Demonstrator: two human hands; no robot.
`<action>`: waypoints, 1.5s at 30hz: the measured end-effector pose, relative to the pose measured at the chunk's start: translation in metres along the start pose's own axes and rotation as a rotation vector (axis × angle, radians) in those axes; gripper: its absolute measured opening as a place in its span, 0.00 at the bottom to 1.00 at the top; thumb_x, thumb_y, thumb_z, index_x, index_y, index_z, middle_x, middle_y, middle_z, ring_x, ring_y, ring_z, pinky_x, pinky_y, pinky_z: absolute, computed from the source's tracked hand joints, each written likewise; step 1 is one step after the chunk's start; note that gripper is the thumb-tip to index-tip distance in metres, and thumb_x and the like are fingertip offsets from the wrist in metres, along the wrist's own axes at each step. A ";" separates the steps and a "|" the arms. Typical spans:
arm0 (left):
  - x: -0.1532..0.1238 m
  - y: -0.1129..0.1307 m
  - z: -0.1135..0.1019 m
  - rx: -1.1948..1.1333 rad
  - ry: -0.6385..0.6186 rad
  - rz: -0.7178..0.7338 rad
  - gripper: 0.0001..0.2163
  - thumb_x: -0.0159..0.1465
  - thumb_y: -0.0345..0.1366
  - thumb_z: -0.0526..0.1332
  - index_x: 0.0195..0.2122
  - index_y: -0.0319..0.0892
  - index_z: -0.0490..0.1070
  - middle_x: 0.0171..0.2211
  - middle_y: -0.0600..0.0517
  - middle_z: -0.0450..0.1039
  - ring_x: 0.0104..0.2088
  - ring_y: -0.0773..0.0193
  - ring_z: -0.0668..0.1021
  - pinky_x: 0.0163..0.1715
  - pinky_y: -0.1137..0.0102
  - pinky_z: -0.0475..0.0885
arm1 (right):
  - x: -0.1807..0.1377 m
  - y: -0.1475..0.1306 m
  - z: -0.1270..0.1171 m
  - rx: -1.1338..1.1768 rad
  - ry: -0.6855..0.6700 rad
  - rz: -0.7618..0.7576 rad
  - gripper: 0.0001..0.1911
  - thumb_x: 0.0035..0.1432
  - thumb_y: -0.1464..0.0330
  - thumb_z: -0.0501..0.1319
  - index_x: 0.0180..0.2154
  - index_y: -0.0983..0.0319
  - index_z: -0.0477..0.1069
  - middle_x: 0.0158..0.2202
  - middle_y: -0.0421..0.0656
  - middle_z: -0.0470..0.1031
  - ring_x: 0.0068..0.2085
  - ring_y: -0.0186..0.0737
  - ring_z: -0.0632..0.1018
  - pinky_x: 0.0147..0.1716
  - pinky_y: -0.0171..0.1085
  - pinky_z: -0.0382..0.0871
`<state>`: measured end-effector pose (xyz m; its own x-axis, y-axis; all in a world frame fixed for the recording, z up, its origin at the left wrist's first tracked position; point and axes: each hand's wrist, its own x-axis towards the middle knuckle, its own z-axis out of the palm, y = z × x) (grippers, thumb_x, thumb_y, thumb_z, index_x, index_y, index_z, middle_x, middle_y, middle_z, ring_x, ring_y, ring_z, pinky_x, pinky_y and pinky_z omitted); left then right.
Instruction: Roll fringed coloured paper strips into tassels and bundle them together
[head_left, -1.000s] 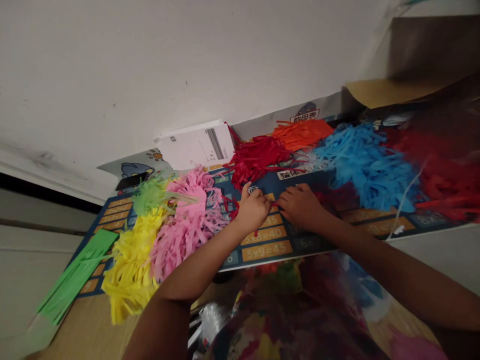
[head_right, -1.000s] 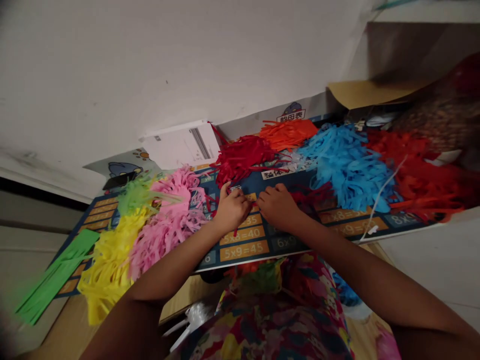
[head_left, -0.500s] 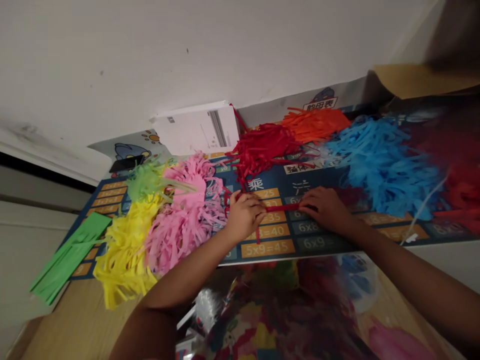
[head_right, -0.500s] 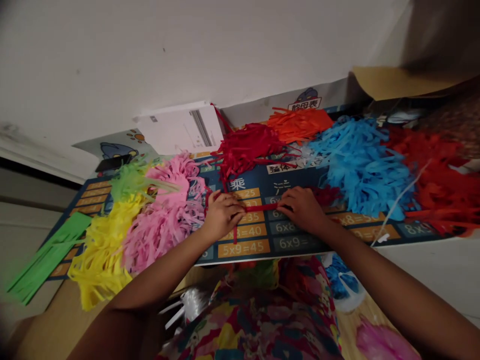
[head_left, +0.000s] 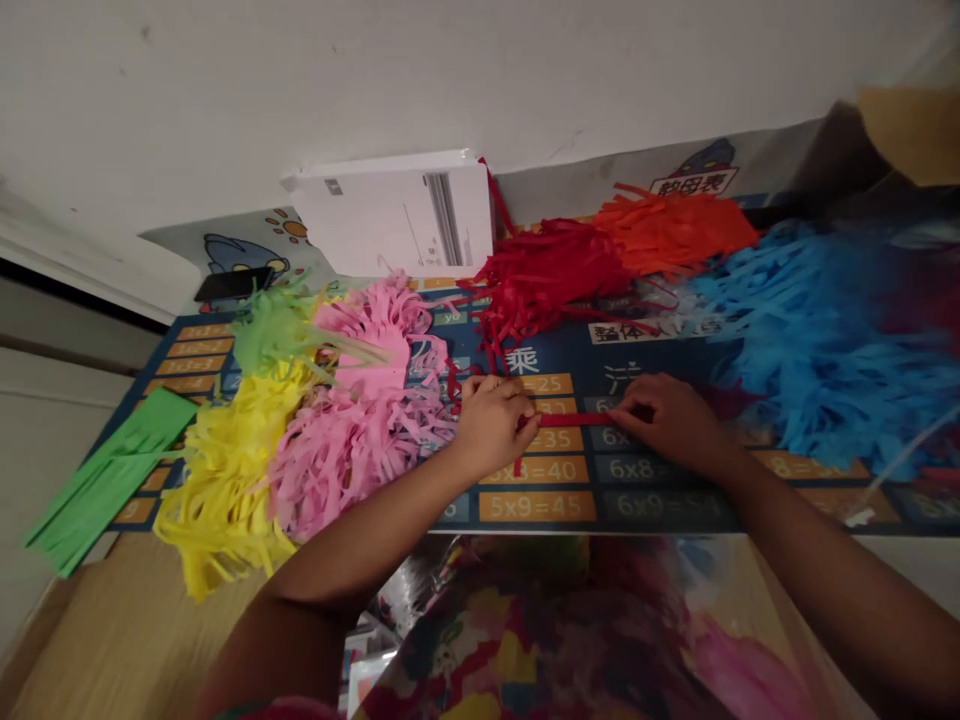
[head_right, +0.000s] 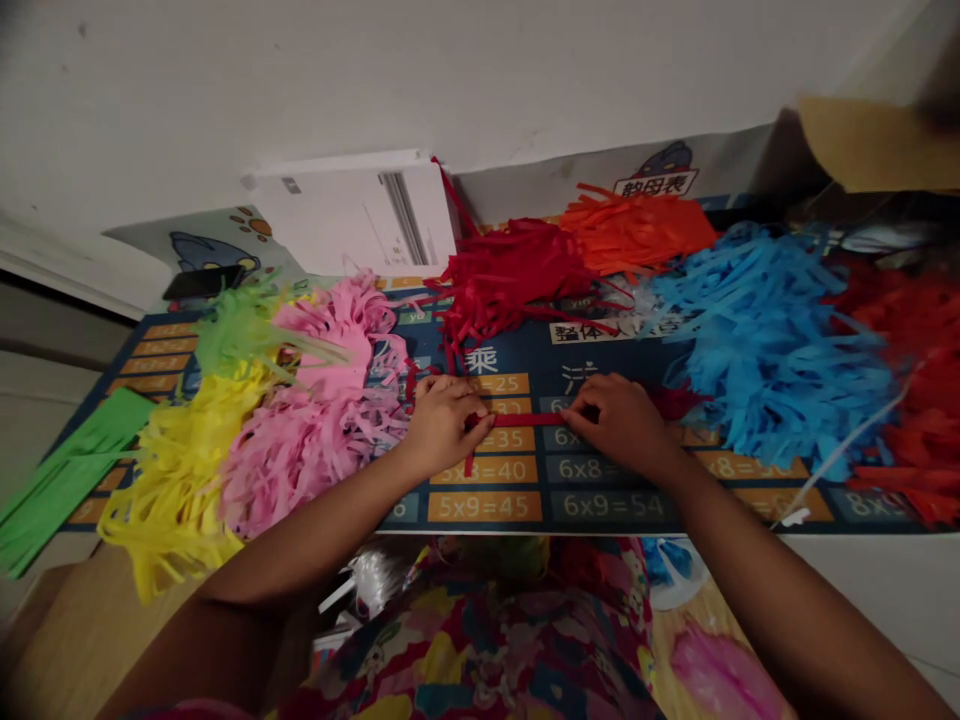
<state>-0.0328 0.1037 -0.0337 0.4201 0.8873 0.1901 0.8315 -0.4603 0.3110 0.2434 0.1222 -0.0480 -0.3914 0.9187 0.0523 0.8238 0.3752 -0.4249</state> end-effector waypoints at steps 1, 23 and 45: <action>0.001 0.000 -0.001 -0.007 -0.010 0.000 0.08 0.64 0.40 0.63 0.29 0.45 0.76 0.35 0.51 0.78 0.43 0.55 0.73 0.48 0.55 0.60 | 0.000 0.000 0.001 -0.003 0.003 0.012 0.14 0.60 0.59 0.60 0.25 0.59 0.73 0.31 0.43 0.76 0.36 0.43 0.74 0.36 0.40 0.60; 0.008 0.020 -0.005 0.222 0.053 0.361 0.09 0.67 0.38 0.58 0.39 0.46 0.78 0.36 0.51 0.78 0.49 0.54 0.73 0.64 0.41 0.50 | 0.011 -0.045 -0.008 -0.314 0.113 -0.373 0.08 0.61 0.69 0.62 0.29 0.60 0.76 0.37 0.42 0.81 0.43 0.43 0.71 0.45 0.46 0.50; -0.004 -0.001 -0.003 -0.106 0.018 0.095 0.06 0.66 0.39 0.64 0.33 0.47 0.80 0.36 0.50 0.81 0.42 0.57 0.75 0.45 0.57 0.64 | -0.018 0.009 0.001 0.090 0.141 -0.191 0.13 0.64 0.61 0.60 0.32 0.59 0.80 0.37 0.46 0.79 0.42 0.45 0.74 0.43 0.44 0.59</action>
<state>-0.0363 0.1000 -0.0316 0.4879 0.8392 0.2401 0.7444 -0.5437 0.3876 0.2568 0.1088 -0.0539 -0.4704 0.8425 0.2624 0.6981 0.5372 -0.4734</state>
